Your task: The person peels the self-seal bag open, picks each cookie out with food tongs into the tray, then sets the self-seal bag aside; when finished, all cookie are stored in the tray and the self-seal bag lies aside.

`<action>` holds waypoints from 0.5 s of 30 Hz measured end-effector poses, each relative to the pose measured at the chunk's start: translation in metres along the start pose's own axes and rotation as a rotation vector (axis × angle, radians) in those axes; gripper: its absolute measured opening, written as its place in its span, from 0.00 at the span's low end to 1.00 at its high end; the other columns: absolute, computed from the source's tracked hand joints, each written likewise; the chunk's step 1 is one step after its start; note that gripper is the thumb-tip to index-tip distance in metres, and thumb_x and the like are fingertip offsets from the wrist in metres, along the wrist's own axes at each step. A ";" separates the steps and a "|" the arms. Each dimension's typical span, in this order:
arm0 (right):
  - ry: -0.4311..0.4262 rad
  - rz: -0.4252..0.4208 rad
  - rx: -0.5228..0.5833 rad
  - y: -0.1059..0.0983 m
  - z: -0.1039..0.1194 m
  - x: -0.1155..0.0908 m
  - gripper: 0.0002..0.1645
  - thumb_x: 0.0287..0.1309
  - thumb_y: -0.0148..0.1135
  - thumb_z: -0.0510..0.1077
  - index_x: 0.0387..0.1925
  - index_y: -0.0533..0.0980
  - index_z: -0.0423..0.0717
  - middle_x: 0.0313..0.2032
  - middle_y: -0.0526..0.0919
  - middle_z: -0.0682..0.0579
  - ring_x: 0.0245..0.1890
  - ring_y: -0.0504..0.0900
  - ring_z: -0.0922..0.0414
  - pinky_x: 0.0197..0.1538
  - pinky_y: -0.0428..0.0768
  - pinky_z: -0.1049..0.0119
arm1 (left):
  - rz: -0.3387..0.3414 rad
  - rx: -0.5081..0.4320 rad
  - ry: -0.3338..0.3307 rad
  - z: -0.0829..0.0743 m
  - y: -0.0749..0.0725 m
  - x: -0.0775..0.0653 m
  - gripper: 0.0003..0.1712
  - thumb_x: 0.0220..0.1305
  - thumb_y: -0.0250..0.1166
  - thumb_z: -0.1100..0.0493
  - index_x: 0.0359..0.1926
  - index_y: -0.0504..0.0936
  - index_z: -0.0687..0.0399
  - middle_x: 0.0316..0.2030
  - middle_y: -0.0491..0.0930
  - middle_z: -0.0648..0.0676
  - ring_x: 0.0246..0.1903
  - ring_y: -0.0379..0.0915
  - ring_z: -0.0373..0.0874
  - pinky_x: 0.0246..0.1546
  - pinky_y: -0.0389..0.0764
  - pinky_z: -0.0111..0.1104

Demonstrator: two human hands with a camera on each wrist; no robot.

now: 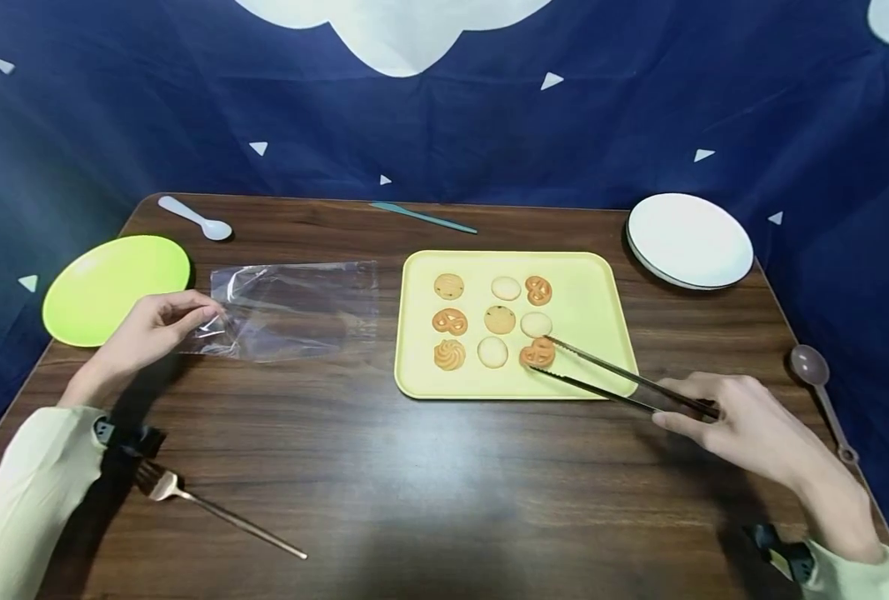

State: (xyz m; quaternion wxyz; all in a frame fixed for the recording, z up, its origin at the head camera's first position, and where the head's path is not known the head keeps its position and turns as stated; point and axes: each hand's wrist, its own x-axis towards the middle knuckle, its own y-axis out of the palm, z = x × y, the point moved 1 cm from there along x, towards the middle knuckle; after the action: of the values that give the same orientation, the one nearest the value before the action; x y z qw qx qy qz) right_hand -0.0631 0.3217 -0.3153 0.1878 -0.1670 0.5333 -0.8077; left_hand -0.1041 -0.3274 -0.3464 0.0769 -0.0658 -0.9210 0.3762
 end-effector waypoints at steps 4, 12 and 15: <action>0.035 0.012 -0.014 0.002 -0.005 -0.007 0.21 0.43 0.75 0.45 0.42 0.82 0.44 0.27 0.77 0.66 0.22 0.65 0.70 0.24 0.62 0.75 | 0.005 0.012 -0.014 -0.014 -0.002 -0.003 0.08 0.66 0.56 0.69 0.39 0.81 0.68 0.33 0.80 0.63 0.28 0.70 0.44 0.27 0.68 0.23; 0.071 0.004 0.022 0.009 -0.005 -0.010 0.21 0.42 0.76 0.46 0.41 0.82 0.47 0.23 0.74 0.67 0.22 0.67 0.69 0.24 0.64 0.73 | 0.006 0.023 -0.021 0.016 0.001 0.000 0.08 0.66 0.57 0.66 0.40 0.83 0.60 0.34 0.82 0.57 0.28 0.70 0.42 0.28 0.67 0.24; 0.068 0.007 0.015 0.010 -0.005 -0.011 0.21 0.42 0.76 0.46 0.41 0.81 0.49 0.22 0.73 0.67 0.22 0.67 0.69 0.24 0.65 0.71 | 0.003 0.031 -0.004 0.021 0.001 0.002 0.08 0.67 0.57 0.65 0.39 0.83 0.58 0.33 0.82 0.55 0.28 0.71 0.39 0.28 0.67 0.23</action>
State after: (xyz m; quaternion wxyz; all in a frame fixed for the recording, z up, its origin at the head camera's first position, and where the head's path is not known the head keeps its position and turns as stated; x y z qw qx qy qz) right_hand -0.0547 0.3271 -0.3269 0.1738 -0.1362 0.5337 -0.8163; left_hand -0.1097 -0.3402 -0.3617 0.0753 -0.0652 -0.9152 0.3906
